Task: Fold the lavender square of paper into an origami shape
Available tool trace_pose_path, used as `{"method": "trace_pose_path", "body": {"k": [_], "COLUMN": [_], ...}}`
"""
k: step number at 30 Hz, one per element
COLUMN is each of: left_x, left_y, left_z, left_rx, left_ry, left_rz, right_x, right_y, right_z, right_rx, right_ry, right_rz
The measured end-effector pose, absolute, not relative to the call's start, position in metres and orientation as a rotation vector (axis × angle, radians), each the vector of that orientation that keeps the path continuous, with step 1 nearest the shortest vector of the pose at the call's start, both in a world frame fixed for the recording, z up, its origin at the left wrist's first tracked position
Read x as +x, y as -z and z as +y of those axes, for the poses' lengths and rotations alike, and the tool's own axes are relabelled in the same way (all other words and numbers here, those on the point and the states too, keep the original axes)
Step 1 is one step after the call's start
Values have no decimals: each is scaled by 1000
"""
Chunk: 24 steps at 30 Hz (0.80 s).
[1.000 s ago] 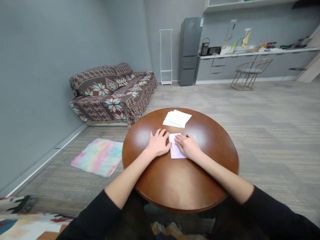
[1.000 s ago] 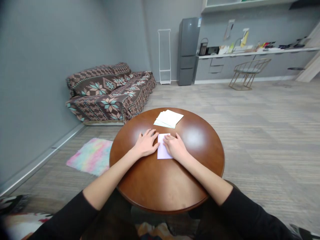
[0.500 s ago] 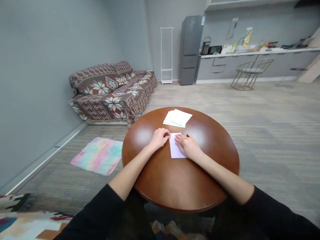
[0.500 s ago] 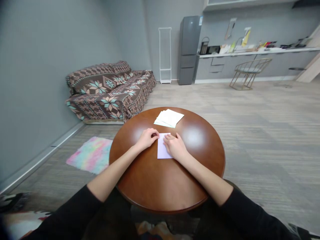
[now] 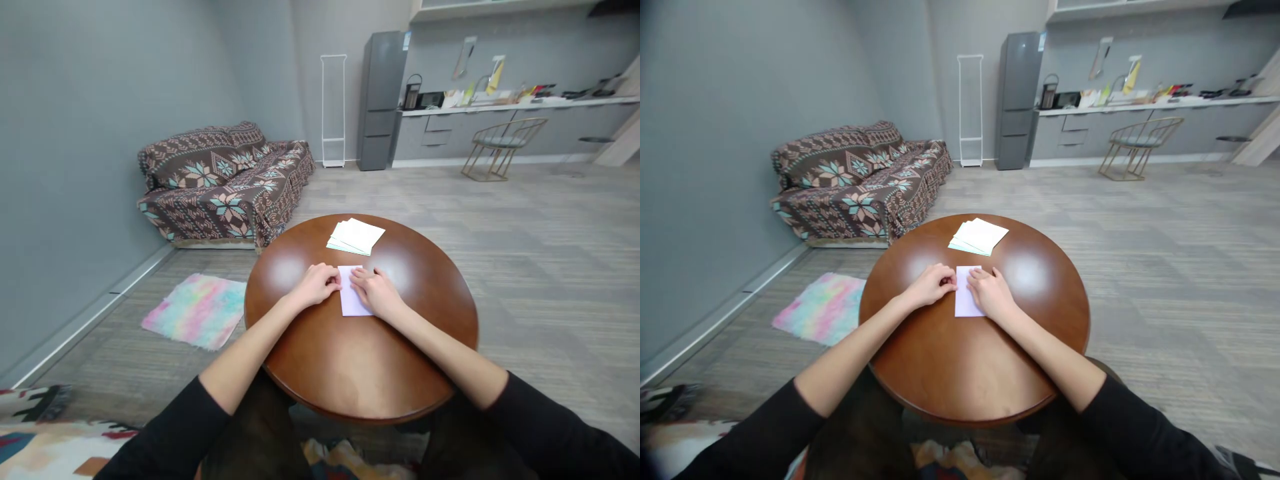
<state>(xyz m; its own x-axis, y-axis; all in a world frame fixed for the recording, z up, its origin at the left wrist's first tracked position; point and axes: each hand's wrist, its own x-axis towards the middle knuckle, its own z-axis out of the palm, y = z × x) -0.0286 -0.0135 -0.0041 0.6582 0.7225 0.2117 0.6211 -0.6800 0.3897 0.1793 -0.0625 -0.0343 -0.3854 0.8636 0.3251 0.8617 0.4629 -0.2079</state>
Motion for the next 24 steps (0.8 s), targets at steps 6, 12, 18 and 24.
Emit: {"method": "trace_pose_path", "body": {"k": [6,12,18,24], "left_x": [-31,-36,-40,-38], "left_y": [2,-6,-12,-8], "left_z": [-34,-62,-84,-73], "left_rx": [2622,2685,2583,2454], "left_ry": [-446,-356,-361,-669], "left_rz": [956,870,831,1047], "right_x": [179,179,179,179], "right_y": [35,32,32,30], "right_z": [-62,-64,-64,-64], "right_rx": [-1470,-1476,-1483,-1446], "right_ry": [-5,-20,-44,-100], "right_rz": [-2331,-2336,-2318,-2291]}}
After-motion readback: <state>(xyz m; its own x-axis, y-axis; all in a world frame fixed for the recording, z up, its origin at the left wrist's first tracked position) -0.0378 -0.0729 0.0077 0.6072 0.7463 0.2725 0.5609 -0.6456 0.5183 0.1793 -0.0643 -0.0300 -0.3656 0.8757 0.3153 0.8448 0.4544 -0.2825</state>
